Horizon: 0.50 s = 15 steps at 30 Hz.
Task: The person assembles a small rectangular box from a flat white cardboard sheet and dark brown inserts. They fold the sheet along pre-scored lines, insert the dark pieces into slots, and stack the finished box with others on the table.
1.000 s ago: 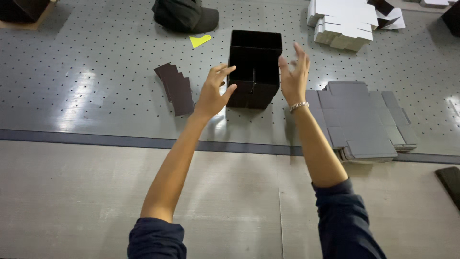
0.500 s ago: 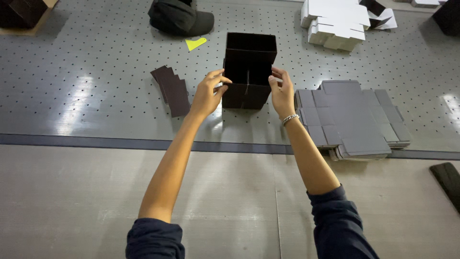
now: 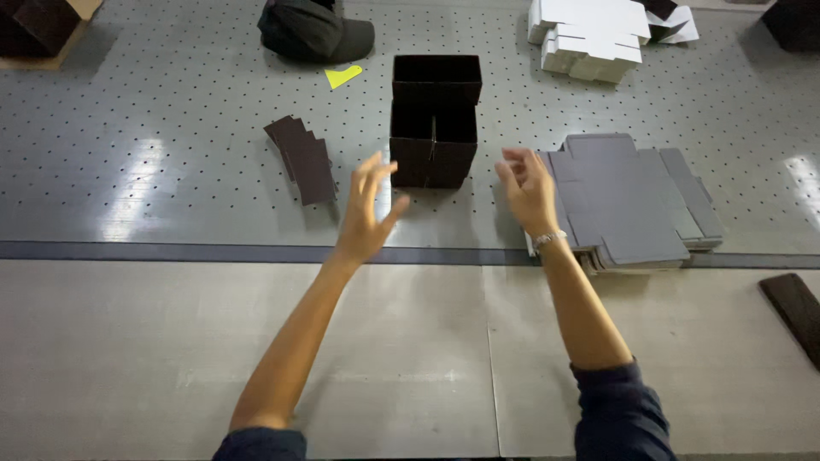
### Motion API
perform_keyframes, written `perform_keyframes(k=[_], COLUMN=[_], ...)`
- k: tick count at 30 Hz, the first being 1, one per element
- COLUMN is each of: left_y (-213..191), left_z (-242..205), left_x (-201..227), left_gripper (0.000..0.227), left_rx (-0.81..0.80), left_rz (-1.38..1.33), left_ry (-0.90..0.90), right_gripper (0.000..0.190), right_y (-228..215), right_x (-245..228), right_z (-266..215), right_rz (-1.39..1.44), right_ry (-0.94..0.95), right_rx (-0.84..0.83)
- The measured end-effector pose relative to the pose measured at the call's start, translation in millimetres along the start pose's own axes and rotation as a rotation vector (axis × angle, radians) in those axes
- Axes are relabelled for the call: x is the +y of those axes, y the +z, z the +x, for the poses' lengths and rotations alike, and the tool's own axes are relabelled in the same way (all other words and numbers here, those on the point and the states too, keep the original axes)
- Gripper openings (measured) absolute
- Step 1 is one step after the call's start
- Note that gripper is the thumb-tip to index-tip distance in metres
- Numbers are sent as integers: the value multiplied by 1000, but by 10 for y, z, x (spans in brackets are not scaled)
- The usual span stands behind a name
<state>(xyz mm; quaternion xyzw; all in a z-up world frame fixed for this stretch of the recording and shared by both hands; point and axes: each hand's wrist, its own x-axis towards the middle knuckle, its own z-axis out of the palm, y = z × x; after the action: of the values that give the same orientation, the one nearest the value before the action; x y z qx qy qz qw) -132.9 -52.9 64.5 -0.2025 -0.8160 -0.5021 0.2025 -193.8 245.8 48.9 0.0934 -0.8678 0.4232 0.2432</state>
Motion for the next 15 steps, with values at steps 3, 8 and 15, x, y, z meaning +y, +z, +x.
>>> perform_keyframes(k=[3, 8, 15], left_y=[64, 338, 490], left_z=[-557, -1321, -1489], left_x=[51, -8, -102], left_gripper=[60, 51, 49], left_rx=[-146, -438, -515], left_rz=[-6, 219, 356], left_ry=[-141, -1, -38], right_gripper=[26, 85, 23], right_y=[-451, -820, -712], right_x=[281, -58, 693], right_z=[-356, -743, -815], right_rz=[-461, -762, -758], right_ry=[-107, 309, 251], right_rx=[51, -362, -167])
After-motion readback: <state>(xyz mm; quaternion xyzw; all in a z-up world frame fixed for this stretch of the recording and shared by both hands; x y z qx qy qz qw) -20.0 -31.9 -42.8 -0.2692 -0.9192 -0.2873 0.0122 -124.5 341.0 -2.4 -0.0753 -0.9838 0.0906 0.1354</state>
